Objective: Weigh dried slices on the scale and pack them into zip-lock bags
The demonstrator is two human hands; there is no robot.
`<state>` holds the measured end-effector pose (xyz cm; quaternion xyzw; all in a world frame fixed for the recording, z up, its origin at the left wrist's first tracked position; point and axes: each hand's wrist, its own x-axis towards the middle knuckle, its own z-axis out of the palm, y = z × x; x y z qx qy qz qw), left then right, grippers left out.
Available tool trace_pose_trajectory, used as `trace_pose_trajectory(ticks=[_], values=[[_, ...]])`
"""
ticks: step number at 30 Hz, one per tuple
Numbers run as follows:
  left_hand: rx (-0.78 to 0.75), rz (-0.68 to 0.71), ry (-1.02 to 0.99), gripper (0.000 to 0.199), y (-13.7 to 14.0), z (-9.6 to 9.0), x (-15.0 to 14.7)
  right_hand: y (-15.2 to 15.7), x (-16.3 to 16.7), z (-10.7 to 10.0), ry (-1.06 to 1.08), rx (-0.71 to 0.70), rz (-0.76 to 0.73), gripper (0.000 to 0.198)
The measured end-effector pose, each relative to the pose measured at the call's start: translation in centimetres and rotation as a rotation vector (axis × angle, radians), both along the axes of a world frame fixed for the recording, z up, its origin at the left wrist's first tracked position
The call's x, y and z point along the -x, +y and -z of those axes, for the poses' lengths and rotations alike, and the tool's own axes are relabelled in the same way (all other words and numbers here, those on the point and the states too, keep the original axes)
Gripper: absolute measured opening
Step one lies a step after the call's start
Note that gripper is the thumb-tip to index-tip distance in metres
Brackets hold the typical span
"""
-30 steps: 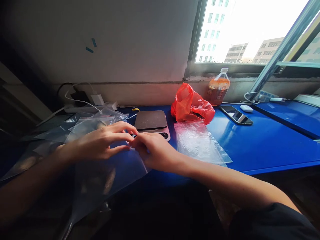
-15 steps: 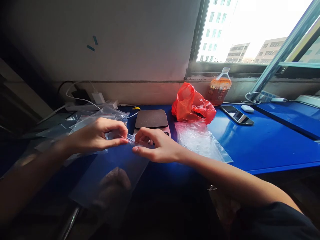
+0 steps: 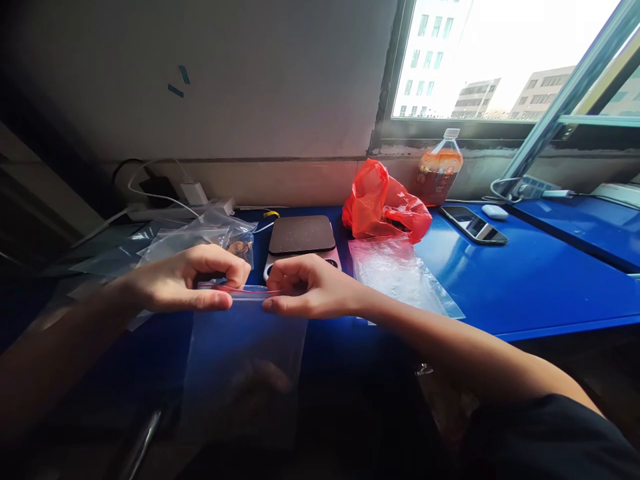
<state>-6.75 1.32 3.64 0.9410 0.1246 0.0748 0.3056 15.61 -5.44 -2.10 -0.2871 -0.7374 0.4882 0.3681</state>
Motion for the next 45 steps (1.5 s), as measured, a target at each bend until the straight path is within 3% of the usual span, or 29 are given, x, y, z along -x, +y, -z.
trace_pose_trajectory(ticks=[7,12,18,22,27,30,32,35,38,41,43,45], values=[[0.006,-0.009,0.032,0.032,0.2,-0.1,0.2,0.5,-0.2,-0.1,-0.043,-0.035,-0.015,0.039],[0.059,-0.037,-0.003,0.038,0.9,-0.1,0.8,0.6,-0.7,-0.4,-0.07,0.028,-0.008,0.048],[0.104,-0.052,-0.038,0.039,1.2,-0.8,1.7,0.9,-1.1,-0.6,0.063,0.041,-0.046,0.045],[0.135,-0.046,-0.06,0.039,1.0,-1.7,2.4,1.2,-1.0,-0.8,0.167,0.041,0.118,0.042],[0.14,-0.187,-0.119,0.032,1.2,-1.9,3.4,0.0,-0.9,-2.0,-0.04,-0.209,0.475,0.023],[0.102,-0.328,-0.193,0.028,1.3,-1.9,3.8,-1.6,-0.7,-2.8,-0.104,-0.356,0.482,0.018],[0.074,-0.387,-0.263,0.026,1.4,-2.6,3.8,-2.9,-0.6,-3.2,-0.133,-0.381,0.438,0.016],[0.0,-0.443,-0.455,0.025,1.2,-5.0,2.7,-4.8,-0.5,-3.1,-0.177,-0.281,0.326,0.018],[-0.032,-0.388,-0.717,0.021,0.5,-7.8,-0.1,-5.8,-0.7,-1.8,-0.095,-0.049,0.277,0.02],[-0.052,-0.327,-0.877,0.023,-0.5,-9.6,-3.8,-5.6,-1.3,-0.3,0.144,0.188,0.266,0.05],[-0.035,-0.265,-0.919,0.023,-0.9,-9.9,-6.2,-5.3,-2.0,0.5,0.351,0.235,0.303,0.052],[0.035,-0.192,-0.865,0.019,-1.1,-9.6,-8.5,-5.2,-2.7,0.8,0.53,0.165,0.442,0.039]])
